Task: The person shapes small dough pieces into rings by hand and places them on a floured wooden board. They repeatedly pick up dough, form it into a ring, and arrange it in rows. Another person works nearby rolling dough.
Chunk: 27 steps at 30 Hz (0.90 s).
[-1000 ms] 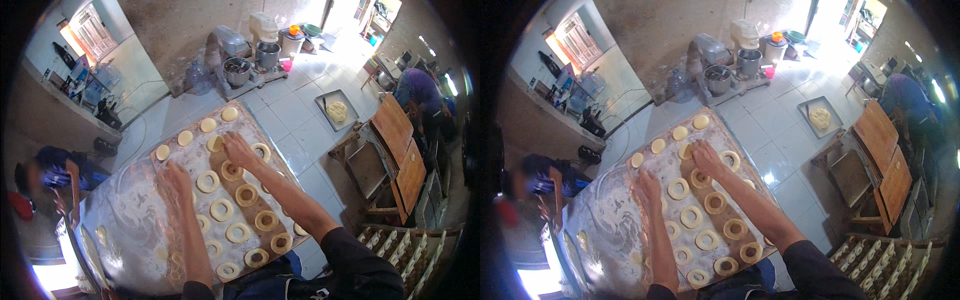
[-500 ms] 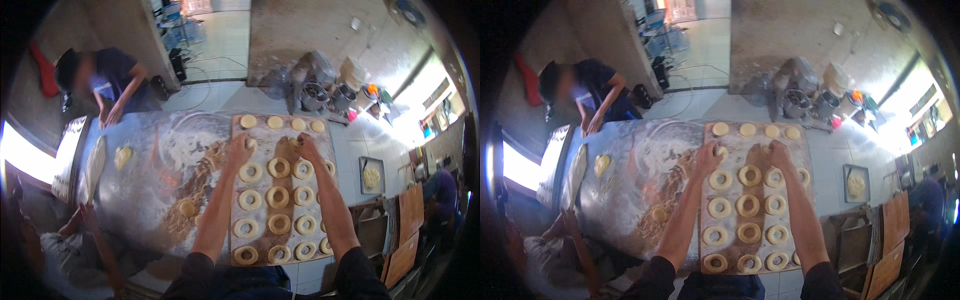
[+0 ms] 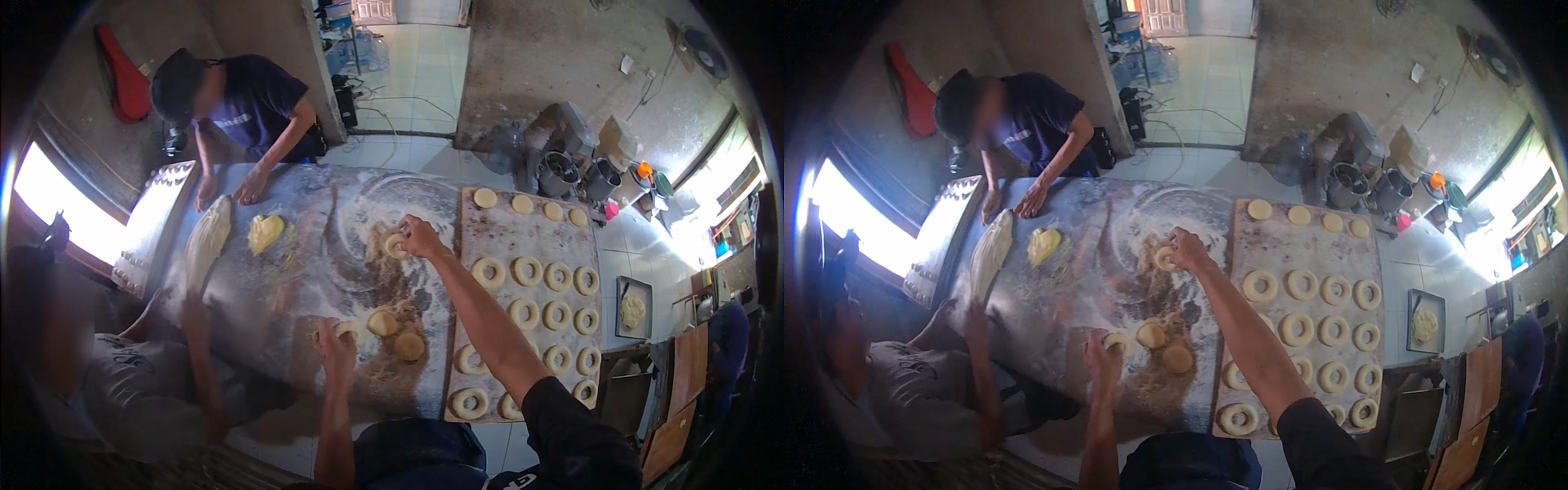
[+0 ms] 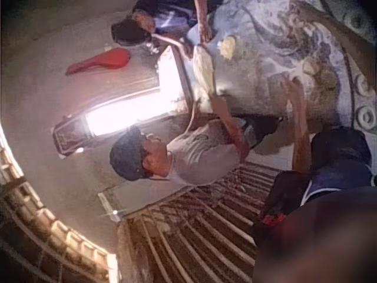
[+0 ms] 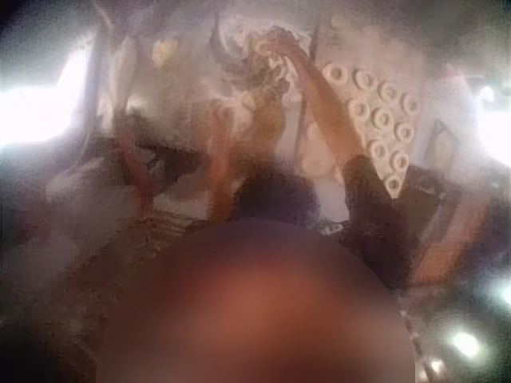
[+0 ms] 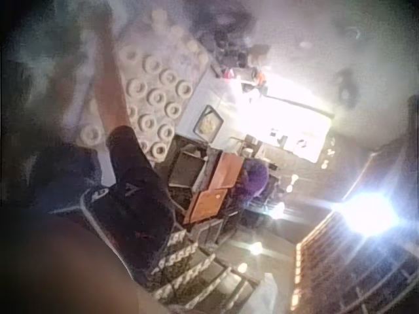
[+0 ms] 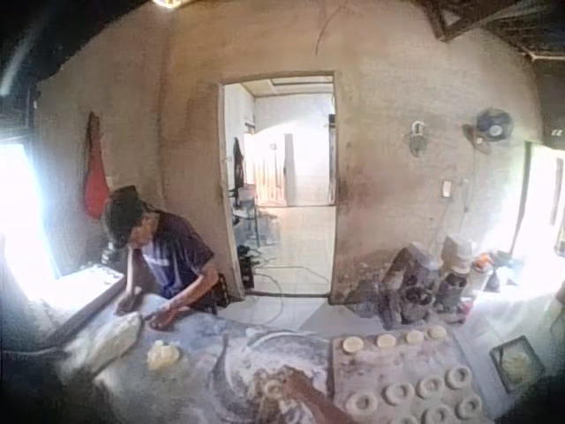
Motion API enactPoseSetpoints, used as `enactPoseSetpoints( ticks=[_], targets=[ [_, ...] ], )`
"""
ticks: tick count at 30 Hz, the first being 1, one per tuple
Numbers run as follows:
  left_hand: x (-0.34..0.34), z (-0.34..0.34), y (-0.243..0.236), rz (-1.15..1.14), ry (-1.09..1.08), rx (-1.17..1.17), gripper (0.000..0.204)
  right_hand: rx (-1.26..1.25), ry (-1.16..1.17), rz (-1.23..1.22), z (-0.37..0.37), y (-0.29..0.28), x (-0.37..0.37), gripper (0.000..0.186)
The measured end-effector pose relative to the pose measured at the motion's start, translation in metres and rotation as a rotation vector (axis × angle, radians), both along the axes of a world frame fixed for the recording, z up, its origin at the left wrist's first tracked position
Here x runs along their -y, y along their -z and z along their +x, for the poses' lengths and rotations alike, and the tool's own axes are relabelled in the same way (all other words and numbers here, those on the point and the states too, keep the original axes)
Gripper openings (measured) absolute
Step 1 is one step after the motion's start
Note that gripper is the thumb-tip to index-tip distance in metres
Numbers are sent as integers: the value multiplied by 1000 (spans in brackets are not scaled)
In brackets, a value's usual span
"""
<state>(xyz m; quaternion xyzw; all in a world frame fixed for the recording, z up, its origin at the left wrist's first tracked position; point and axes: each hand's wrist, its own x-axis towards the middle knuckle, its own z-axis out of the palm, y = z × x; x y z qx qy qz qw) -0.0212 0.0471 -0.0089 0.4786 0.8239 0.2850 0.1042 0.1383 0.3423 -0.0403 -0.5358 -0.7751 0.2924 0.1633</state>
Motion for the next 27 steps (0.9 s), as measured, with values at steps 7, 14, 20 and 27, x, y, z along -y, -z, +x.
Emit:
enactPoseSetpoints(
  ticks=[7,14,20,27],
  targets=[
    [-3,9,-10,227,108,210,35,78,26,300,-14,-5,36,41],
    [-49,23,-17,327,237,907,30,-878,139,-338,10,-52,171,32],
    [-31,33,-13,337,415,1107,28,-749,81,-135,24,-80,222,41],
    [-20,60,-4,477,201,1540,25,-723,67,-251,34,-106,252,57]
  ],
)
